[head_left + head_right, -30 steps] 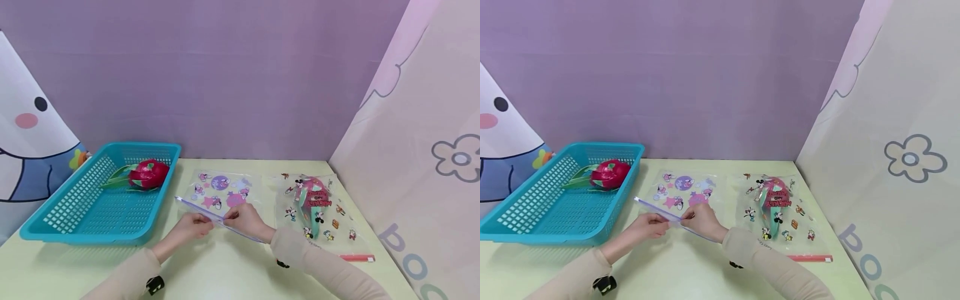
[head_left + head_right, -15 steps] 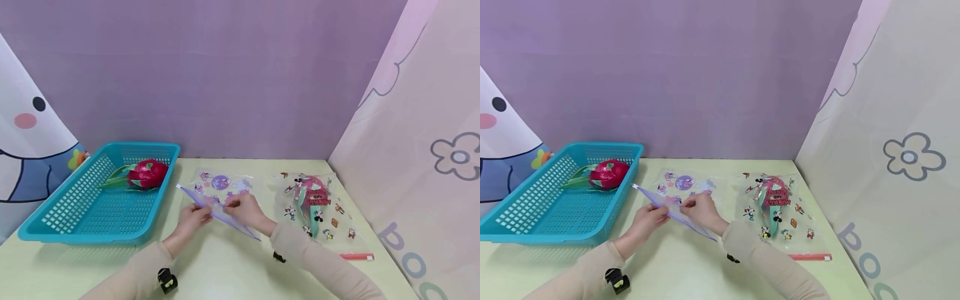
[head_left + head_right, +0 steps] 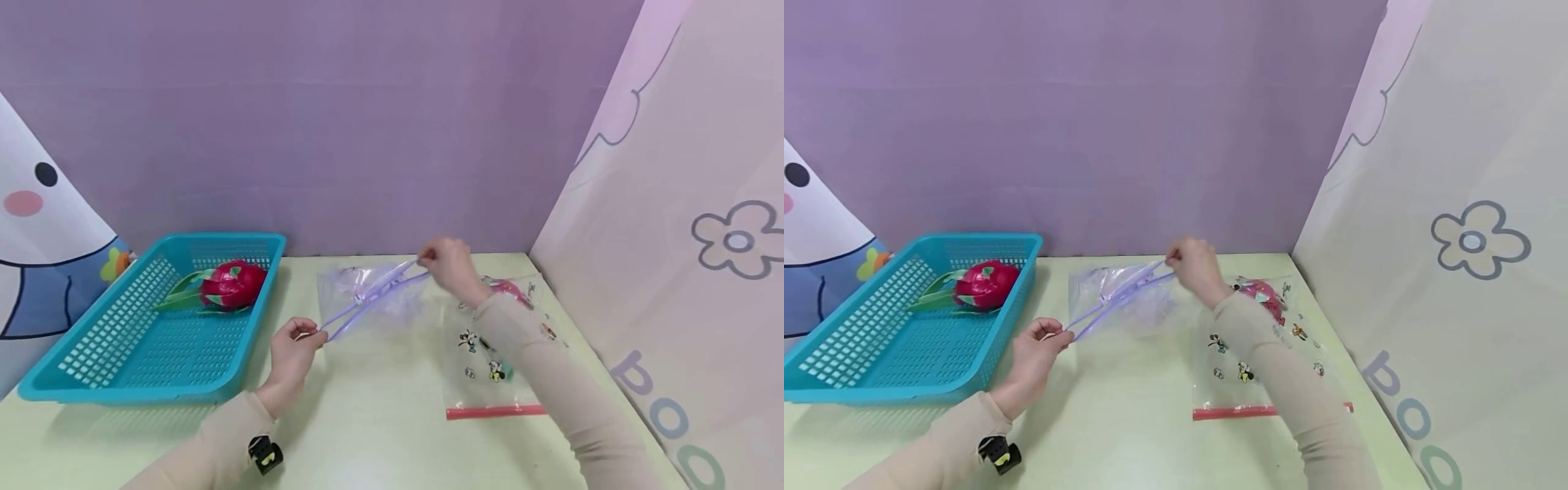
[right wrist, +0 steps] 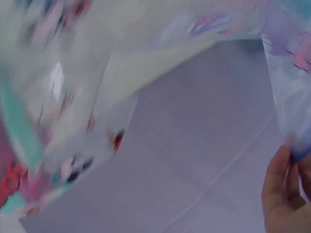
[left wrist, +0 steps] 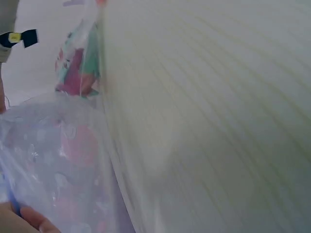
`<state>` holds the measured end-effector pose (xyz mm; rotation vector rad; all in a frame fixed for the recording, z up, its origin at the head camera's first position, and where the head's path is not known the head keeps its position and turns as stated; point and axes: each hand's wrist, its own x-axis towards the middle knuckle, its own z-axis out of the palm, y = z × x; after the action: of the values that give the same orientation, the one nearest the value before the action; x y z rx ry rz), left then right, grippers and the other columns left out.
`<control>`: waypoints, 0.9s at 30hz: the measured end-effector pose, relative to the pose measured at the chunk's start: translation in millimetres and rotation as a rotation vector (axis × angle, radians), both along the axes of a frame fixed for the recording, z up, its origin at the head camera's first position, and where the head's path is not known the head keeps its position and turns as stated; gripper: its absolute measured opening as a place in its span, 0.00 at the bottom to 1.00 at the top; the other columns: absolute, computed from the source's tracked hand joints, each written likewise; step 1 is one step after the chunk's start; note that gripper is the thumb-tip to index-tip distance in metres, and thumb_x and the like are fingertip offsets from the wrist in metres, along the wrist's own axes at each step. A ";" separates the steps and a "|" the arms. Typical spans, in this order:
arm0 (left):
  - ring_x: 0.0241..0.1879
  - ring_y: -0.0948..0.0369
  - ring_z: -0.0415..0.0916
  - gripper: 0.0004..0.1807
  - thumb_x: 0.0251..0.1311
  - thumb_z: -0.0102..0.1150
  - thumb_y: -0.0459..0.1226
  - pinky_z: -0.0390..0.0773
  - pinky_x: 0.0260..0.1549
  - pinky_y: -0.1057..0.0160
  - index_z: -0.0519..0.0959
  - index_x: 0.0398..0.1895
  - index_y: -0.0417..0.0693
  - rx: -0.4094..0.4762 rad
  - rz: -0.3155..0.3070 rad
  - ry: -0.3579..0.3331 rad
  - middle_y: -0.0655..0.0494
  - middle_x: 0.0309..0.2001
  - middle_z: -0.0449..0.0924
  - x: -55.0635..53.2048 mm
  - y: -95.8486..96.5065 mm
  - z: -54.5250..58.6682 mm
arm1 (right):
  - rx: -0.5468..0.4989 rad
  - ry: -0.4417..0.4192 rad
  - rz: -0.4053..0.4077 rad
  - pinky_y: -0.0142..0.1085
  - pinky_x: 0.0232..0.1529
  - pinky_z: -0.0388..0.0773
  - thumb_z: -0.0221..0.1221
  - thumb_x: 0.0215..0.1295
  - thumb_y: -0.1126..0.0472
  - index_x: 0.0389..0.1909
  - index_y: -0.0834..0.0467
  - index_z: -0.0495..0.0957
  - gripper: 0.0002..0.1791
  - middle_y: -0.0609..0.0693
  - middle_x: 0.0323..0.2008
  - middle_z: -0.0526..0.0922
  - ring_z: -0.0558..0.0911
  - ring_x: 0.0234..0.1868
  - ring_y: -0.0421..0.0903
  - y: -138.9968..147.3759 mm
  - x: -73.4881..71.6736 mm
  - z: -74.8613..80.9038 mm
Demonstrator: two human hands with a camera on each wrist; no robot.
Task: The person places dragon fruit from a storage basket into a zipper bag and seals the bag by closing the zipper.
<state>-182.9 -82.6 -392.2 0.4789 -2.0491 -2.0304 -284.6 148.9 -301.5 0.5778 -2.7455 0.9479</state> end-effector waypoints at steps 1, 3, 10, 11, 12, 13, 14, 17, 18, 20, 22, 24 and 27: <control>0.27 0.67 0.73 0.09 0.51 0.59 0.26 0.78 0.31 0.71 0.71 0.34 0.38 -0.045 -0.009 0.002 0.58 0.29 0.70 0.2 -1.1 1.2 | 0.032 0.046 -0.003 0.37 0.37 0.76 0.61 0.57 0.65 0.30 0.60 0.81 0.03 0.53 0.28 0.83 0.79 0.29 0.45 3.8 -4.7 5.7; 0.28 0.65 0.73 0.09 0.51 0.60 0.27 0.77 0.31 0.70 0.72 0.35 0.38 -0.104 -0.027 0.005 0.57 0.30 0.71 -0.3 -2.1 4.6 | 0.078 0.122 0.009 0.40 0.39 0.75 0.62 0.55 0.66 0.28 0.61 0.82 0.02 0.54 0.27 0.83 0.80 0.28 0.47 8.3 -11.4 16.7; 0.36 0.58 0.71 0.12 0.55 0.60 0.32 0.75 0.33 0.73 0.72 0.41 0.40 -0.194 -0.034 -0.028 0.50 0.39 0.72 -2.6 -12.2 19.9 | 0.141 0.213 0.062 0.41 0.41 0.76 0.63 0.55 0.65 0.28 0.59 0.84 0.02 0.52 0.29 0.85 0.82 0.31 0.47 3.3 -14.7 39.5; 0.37 0.57 0.71 0.12 0.55 0.60 0.33 0.75 0.33 0.73 0.72 0.41 0.40 -0.199 -0.029 -0.033 0.50 0.40 0.72 -3.7 -14.3 20.9 | 0.142 0.219 0.062 0.41 0.40 0.76 0.63 0.55 0.64 0.28 0.59 0.84 0.03 0.52 0.29 0.85 0.82 0.32 0.47 2.0 -15.1 39.8; 0.37 0.57 0.71 0.12 0.55 0.60 0.33 0.75 0.33 0.74 0.71 0.42 0.40 -0.202 -0.023 -0.031 0.50 0.40 0.72 -5.1 -16.0 21.0 | 0.144 0.226 0.059 0.41 0.40 0.76 0.63 0.55 0.64 0.29 0.59 0.84 0.03 0.52 0.29 0.85 0.82 0.32 0.47 1.0 -15.9 38.8; 0.37 0.57 0.71 0.13 0.55 0.60 0.33 0.75 0.33 0.74 0.72 0.42 0.39 -0.195 -0.012 -0.031 0.49 0.40 0.72 -6.2 -17.0 19.5 | 0.137 0.222 0.051 0.41 0.40 0.76 0.63 0.55 0.63 0.29 0.59 0.84 0.04 0.52 0.29 0.85 0.82 0.31 0.47 0.1 -16.1 36.1; 0.37 0.58 0.71 0.13 0.55 0.60 0.33 0.75 0.33 0.73 0.71 0.42 0.40 -0.188 -0.005 -0.040 0.50 0.40 0.72 -7.4 -17.6 17.5 | 0.124 0.204 0.041 0.41 0.40 0.76 0.63 0.56 0.63 0.30 0.59 0.84 0.04 0.52 0.29 0.85 0.82 0.31 0.47 -0.7 -15.5 33.0; 0.34 0.62 0.73 0.13 0.55 0.60 0.33 0.77 0.34 0.74 0.71 0.42 0.40 -0.130 -0.006 -0.065 0.51 0.39 0.72 -10.9 -14.5 12.6 | 0.050 0.113 -0.003 0.39 0.38 0.75 0.64 0.55 0.60 0.29 0.58 0.84 0.06 0.52 0.27 0.85 0.82 0.27 0.45 -2.1 -13.9 23.5; 0.33 0.63 0.74 0.12 0.55 0.60 0.32 0.77 0.33 0.74 0.71 0.41 0.39 -0.096 -0.011 -0.068 0.51 0.38 0.71 -11.9 -12.2 11.4 | 0.023 0.069 -0.013 0.39 0.37 0.75 0.64 0.55 0.59 0.29 0.58 0.84 0.06 0.51 0.26 0.85 0.82 0.26 0.45 -2.8 -12.4 21.3; 0.29 0.66 0.74 0.12 0.54 0.60 0.31 0.78 0.33 0.74 0.71 0.40 0.38 -0.004 -0.023 -0.074 0.53 0.35 0.70 -13.0 -6.2 10.5 | -0.020 -0.007 -0.029 0.37 0.36 0.74 0.64 0.54 0.57 0.28 0.56 0.84 0.07 0.50 0.24 0.85 0.81 0.25 0.46 -5.8 -8.4 19.4; 0.28 0.67 0.74 0.12 0.53 0.60 0.29 0.78 0.31 0.74 0.70 0.39 0.37 0.083 -0.039 -0.077 0.54 0.32 0.70 -14.0 0.7 11.8 | -0.033 -0.040 -0.020 0.36 0.34 0.74 0.64 0.55 0.57 0.28 0.56 0.84 0.06 0.50 0.23 0.84 0.82 0.24 0.46 -10.2 -6.0 18.7; 0.27 0.66 0.73 0.11 0.53 0.59 0.27 0.78 0.30 0.73 0.69 0.37 0.37 0.158 -0.054 -0.075 0.56 0.30 0.69 -14.8 7.1 13.9 | -0.028 -0.054 0.001 0.34 0.30 0.73 0.64 0.55 0.58 0.28 0.55 0.84 0.05 0.49 0.24 0.84 0.81 0.26 0.48 -14.1 -3.6 20.1; 0.28 0.65 0.73 0.09 0.54 0.58 0.27 0.77 0.31 0.72 0.68 0.35 0.39 0.217 -0.079 -0.085 0.56 0.29 0.70 -15.8 14.5 17.6 | -0.018 -0.062 0.040 0.33 0.27 0.74 0.63 0.56 0.60 0.29 0.56 0.84 0.04 0.49 0.26 0.84 0.82 0.26 0.47 -18.0 -1.2 22.6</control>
<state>-198.7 -68.1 -374.6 0.5386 -1.9307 -2.3310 -285.9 130.9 -278.9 0.6119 -2.7870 1.0153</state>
